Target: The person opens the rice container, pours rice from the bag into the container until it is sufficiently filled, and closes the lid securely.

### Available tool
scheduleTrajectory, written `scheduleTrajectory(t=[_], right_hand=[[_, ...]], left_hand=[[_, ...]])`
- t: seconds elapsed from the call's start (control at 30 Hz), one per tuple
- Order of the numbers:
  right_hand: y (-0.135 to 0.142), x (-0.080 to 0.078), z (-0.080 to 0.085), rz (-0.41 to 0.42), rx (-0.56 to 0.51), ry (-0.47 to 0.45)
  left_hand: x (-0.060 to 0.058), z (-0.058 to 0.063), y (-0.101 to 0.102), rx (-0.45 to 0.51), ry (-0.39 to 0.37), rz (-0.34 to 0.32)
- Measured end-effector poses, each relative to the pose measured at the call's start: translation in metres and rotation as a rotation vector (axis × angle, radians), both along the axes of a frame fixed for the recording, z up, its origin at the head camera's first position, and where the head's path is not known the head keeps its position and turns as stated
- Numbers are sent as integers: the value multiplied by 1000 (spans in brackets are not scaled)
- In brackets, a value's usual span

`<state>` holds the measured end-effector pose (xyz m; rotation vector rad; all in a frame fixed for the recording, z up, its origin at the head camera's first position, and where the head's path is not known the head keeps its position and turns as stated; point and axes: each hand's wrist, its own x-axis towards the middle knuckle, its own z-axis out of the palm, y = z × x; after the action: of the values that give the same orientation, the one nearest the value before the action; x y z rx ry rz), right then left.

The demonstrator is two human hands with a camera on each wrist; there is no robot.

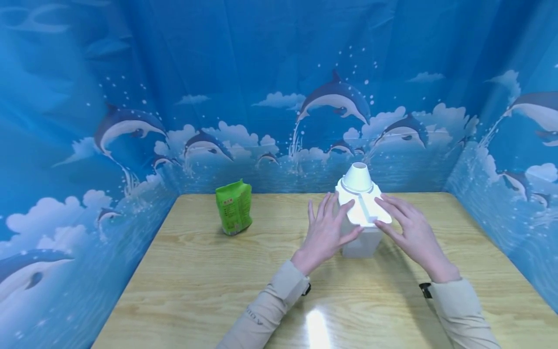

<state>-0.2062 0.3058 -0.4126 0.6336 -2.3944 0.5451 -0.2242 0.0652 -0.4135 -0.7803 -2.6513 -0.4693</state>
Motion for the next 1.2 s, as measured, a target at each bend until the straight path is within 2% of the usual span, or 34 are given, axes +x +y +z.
scheduleTrajectory(t=[0.37,0.87,1.2], right_hand=[[-6,1,1,-6,38,-5],[-16,5,1,-42,123,-6],[-21,5,-1,-25,122,12]], left_hand=[[1,1,-8,5,-10,3],[2,-5,-18,36,37,2],[4,-4,-24,46,26,2]])
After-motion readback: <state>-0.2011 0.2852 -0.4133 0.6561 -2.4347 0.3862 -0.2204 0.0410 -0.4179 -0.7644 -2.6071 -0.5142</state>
